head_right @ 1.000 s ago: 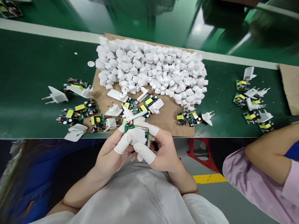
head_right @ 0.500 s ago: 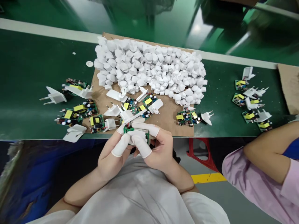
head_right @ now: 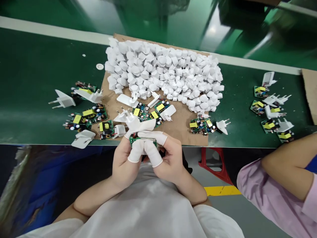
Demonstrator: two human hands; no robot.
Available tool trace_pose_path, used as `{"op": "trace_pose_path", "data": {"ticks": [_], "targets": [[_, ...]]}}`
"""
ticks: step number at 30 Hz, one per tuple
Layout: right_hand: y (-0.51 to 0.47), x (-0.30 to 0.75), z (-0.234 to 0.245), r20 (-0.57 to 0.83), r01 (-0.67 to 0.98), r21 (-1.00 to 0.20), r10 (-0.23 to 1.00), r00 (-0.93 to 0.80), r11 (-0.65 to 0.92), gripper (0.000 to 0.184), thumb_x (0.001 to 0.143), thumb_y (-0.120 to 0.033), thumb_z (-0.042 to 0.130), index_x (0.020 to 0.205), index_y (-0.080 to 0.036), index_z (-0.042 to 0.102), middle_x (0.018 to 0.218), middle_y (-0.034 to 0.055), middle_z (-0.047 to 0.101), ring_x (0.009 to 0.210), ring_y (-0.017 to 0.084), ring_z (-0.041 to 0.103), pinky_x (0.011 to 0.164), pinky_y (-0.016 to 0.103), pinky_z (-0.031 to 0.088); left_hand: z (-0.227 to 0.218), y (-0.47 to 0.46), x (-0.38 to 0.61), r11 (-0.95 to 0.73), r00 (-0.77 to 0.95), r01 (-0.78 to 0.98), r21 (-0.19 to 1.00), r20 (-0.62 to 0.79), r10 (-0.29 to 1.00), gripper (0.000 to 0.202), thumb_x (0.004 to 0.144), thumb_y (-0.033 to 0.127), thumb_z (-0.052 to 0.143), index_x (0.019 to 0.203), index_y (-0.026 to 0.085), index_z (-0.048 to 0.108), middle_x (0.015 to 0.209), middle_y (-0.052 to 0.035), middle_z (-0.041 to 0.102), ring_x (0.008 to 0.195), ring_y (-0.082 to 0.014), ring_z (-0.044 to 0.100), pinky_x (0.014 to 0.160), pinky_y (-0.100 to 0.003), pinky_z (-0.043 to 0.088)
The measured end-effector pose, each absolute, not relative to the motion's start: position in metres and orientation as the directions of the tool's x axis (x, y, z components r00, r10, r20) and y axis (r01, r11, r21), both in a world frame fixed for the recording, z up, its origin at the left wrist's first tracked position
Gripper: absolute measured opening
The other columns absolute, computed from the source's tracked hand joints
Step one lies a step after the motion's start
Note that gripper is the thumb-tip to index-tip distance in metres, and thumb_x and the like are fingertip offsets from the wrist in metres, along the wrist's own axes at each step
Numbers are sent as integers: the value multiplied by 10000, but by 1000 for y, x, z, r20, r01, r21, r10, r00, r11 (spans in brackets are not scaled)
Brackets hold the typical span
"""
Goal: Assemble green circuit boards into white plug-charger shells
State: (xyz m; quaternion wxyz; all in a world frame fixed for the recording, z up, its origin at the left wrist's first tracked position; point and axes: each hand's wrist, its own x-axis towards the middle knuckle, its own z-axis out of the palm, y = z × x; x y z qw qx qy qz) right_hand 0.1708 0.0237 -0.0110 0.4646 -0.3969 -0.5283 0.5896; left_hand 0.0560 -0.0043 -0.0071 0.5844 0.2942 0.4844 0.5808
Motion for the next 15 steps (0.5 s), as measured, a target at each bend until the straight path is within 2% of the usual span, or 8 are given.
{"op": "trace_pose_path", "data": {"ticks": [2, 4, 7, 12, 15], "targets": [[24, 170, -13, 61, -99, -994, 965, -256, 37, 268, 1037, -481, 699, 1076, -250, 829, 917, 63, 793, 553, 127, 618, 512, 263, 569, -9, -4, 59, 141, -200, -387, 911, -232, 952, 601, 963, 635, 703, 1434, 264, 667, 948, -62, 765, 571, -126, 571, 495, -233, 525], [25, 168, -14, 62, -100, -994, 965, -255, 38, 284, 1040, -497, 687, 1087, -254, 827, 893, 56, 791, 563, 134, 632, 539, 275, 586, -12, -3, 60, 138, -207, -416, 899, -242, 948, 612, 963, 639, 702, 1437, 254, 668, 797, -23, 721, 525, -121, 535, 464, -221, 495], [26, 166, -17, 3, -163, -986, 976, -218, -33, 259, 1010, -499, 727, 1025, -261, 827, 880, 37, 801, 506, 120, 621, 473, 255, 579, -14, -1, 56, 148, -144, -453, 879, -236, 961, 628, 967, 636, 700, 1456, 246, 657, 704, 10, 659, 499, -110, 497, 446, -210, 471], [27, 166, -14, -105, -272, -948, 969, -223, -165, 357, 990, -557, 727, 964, -212, 815, 675, 7, 730, 340, 92, 532, 337, 214, 514, -14, -2, 46, 159, 35, -454, 876, -162, 986, 647, 1015, 632, 623, 1531, 243, 603, 970, -81, 757, 558, -116, 541, 471, -238, 509], [28, 166, -10, -97, -315, -934, 968, -231, -169, 325, 942, -540, 795, 949, -216, 807, 729, 15, 759, 323, 88, 539, 326, 212, 521, -17, -6, 44, 160, 40, -397, 904, -157, 987, 582, 1071, 548, 572, 1581, 268, 550, 1097, -104, 769, 559, -96, 542, 474, -222, 498]]}}
